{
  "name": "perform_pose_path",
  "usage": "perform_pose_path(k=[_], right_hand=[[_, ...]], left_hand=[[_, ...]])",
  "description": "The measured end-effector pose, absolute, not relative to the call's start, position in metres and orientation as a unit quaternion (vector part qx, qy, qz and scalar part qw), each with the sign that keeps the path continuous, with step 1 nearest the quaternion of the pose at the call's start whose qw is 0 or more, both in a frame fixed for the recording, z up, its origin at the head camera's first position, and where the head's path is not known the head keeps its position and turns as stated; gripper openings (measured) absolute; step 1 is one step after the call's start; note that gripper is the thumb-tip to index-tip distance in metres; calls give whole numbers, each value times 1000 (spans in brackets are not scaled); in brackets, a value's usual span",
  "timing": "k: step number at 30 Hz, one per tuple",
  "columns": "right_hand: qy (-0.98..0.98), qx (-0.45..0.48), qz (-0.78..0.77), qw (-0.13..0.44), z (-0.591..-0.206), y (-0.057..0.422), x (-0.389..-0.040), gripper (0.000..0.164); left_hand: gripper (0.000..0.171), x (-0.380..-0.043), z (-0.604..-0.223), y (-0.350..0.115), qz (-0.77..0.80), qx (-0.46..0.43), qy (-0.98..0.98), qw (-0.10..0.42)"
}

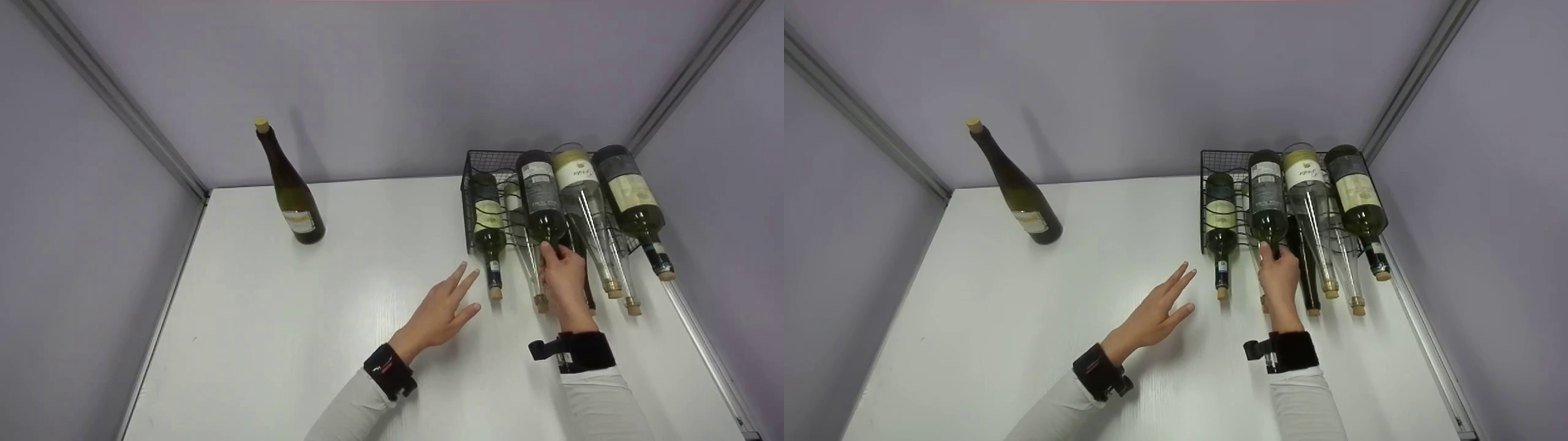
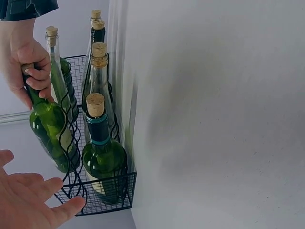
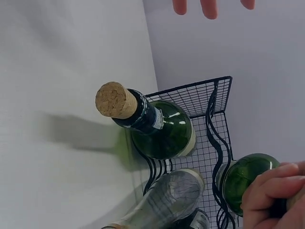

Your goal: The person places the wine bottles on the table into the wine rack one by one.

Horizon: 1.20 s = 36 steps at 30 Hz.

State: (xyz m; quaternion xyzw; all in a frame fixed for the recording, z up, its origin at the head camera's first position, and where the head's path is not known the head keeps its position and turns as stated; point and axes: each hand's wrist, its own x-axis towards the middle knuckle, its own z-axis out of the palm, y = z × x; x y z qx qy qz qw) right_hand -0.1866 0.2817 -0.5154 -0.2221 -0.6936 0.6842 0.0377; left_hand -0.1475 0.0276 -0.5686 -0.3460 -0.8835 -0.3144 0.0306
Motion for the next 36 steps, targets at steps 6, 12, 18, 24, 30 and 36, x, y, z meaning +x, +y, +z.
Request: perform_pose_path(k=[6,12,18,24,30,36], right_hand=[[-738,-210,641,25,-514,286,-191,35],[-721,-223,657,2,-511,290,-194,39],[-723,-214,657,-10,-508,292,-194,55],[-746,-191,638,-6,-510,295,-192,58],[-809,-164,564,18,-513,295,-189,61],[-865,-142,473,88,-517,292,-187,56]], left_hand=[[62,-147,-570,27,-317,-347,-882,27],[61,-147,-570,28,-320,-349,-880,28],[61,-147,-571,28,-319,-347,-882,28],[61,-148,-573,28,-316,-342,-885,21],[61,-150,-572,31,-318,-338,-886,11],[61,-151,-571,37,-314,-343,-885,13]])
